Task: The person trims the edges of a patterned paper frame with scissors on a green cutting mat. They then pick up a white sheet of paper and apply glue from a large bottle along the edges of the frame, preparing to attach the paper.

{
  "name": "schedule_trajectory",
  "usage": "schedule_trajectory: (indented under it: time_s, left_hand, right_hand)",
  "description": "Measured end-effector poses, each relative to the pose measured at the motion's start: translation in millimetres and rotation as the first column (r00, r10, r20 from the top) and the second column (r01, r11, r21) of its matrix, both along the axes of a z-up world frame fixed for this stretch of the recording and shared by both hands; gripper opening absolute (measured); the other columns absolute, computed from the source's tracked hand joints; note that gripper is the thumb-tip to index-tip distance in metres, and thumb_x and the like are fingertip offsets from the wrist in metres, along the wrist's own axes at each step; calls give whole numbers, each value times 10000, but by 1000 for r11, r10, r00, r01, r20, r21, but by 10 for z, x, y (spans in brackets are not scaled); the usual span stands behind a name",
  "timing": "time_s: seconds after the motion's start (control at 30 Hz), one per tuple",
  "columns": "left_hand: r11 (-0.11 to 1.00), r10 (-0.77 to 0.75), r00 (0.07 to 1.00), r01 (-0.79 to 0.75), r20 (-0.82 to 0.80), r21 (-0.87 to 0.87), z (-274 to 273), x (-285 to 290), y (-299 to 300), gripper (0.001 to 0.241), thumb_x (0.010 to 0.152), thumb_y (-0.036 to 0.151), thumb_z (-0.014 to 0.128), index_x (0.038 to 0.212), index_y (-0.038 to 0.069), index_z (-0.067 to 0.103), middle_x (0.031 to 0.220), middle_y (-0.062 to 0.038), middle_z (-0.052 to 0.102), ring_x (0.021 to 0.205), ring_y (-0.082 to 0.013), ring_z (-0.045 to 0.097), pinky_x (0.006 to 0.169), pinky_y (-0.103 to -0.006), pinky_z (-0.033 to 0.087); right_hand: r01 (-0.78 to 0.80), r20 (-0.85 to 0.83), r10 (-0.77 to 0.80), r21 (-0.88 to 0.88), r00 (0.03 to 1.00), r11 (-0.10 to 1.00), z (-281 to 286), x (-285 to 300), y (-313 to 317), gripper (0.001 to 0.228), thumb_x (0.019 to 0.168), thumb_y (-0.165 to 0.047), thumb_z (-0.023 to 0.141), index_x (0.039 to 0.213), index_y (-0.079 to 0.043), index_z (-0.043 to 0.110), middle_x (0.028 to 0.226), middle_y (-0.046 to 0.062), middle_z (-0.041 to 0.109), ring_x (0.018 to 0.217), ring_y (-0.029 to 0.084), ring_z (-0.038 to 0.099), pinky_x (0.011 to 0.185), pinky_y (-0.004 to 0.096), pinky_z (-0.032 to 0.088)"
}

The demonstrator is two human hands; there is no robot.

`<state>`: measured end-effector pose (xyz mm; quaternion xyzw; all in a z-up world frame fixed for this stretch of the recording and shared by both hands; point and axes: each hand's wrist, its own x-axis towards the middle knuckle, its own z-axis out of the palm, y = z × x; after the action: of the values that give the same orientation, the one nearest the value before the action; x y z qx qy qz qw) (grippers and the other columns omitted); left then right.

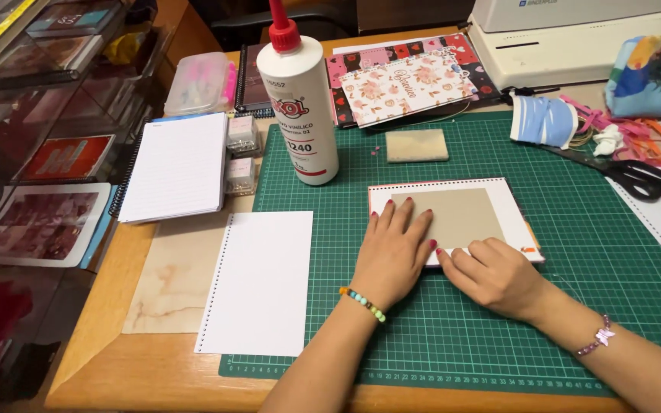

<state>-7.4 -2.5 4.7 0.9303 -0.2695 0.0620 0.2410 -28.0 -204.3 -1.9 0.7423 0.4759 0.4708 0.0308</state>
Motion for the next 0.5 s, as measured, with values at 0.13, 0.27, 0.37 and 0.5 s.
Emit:
schedule_trajectory:
  time_s: [0.13, 0.27, 0.37, 0.5]
  left_hand:
    - [994, 2, 995, 9, -97, 110, 41, 10, 42, 552, 1059, 458, 390, 1531, 182, 462, 1591, -209, 405, 1504, -489, 290, 1162, -676, 233]
    - [986, 25, 990, -2, -140, 168, 35, 38, 64, 585, 1046, 509, 381, 1542, 205, 444, 1626, -188, 362, 1529, -464, 239, 1181, -685, 158]
    - [985, 44, 987, -17, -157, 169, 14, 92, 81, 598, 1039, 517, 397, 1542, 196, 447, 1642, -185, 330, 1539, -453, 213, 1192, -684, 139]
    - [985, 50, 987, -23, -154, 172, -40, 133, 89, 608, 1029, 502, 449, 1547, 185, 442, 1652, -186, 306, 1543, -447, 197, 1201, -676, 143]
  right_hand:
    - [-51, -100, 53, 23, 994, 998, -36, 3, -9, 230, 983, -227, 656, 894, -23, 717, 836, 138, 641, 708, 291, 612, 623, 356, 533]
    - [114, -404, -68, 91, 912, 989, -126, 141, -192, 322, 985, -363, 637, 1049, -59, 724, 1061, 121, 725, 1014, 328, 690, 823, 405, 566]
    - [371, -597, -336, -68, 729, 926, -55, 302, -358, 398, 1015, -440, 531, 1221, -143, 697, 1281, 70, 688, 1265, 316, 610, 1031, 439, 501]
    - [525, -781, -546, -341, 303, 779, 125, 400, -423, 604, 1032, -572, 393, 1497, -209, 522, 1586, 109, 476, 1497, 387, 392, 1201, 576, 333]
